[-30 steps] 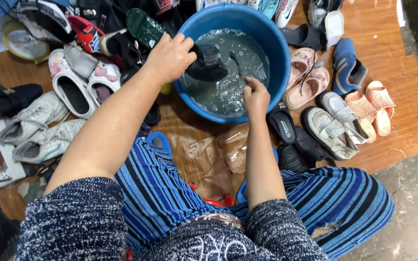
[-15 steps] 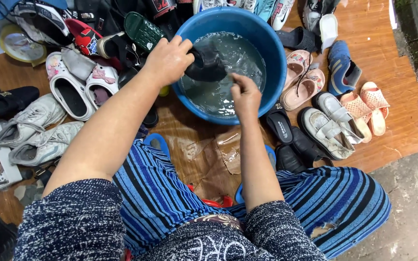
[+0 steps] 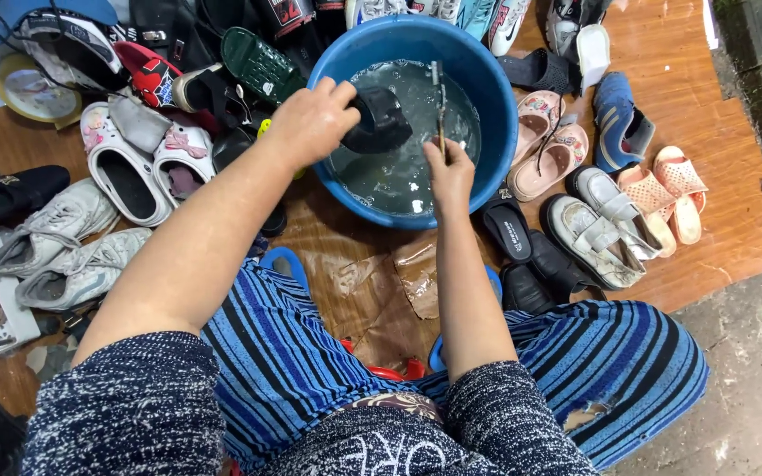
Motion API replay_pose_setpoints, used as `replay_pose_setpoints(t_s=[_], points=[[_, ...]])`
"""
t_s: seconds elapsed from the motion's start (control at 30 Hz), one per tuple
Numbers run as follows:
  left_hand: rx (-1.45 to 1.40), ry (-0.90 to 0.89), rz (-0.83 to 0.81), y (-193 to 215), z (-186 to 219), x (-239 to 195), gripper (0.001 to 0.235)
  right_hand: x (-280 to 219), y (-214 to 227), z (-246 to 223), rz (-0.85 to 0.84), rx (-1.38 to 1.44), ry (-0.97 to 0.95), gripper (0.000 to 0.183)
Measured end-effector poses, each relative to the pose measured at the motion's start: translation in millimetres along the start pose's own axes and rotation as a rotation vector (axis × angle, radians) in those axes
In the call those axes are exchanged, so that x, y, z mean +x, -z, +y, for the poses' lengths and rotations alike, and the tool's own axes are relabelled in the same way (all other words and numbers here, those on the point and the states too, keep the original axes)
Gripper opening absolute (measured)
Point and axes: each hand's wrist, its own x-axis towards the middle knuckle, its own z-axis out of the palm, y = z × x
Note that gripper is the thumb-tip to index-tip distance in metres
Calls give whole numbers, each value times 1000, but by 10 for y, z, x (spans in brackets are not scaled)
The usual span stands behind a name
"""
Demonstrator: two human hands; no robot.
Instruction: The person scrubs a black shoe with a brush in a blue basin of water, then wipes the shoe with a red cloth. The person then wipes the floor with the cloth and picks up a pair of white sneakers.
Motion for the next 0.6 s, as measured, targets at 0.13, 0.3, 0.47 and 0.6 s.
replay_pose_setpoints(t_s=[0.13, 0.3, 0.47, 0.6], points=[[29, -32, -6, -73, 202, 64, 6, -14, -168, -84, -41, -83, 57, 54], [115, -124, 68, 3, 389, 137, 10, 53, -226, 65, -69, -479, 84, 90], [112, -187, 195, 70, 507, 160, 12, 47, -211, 85, -5, -511, 65, 80], [91, -67, 259, -24, 455, 261, 79, 219, -140, 234, -2, -379, -152, 73]])
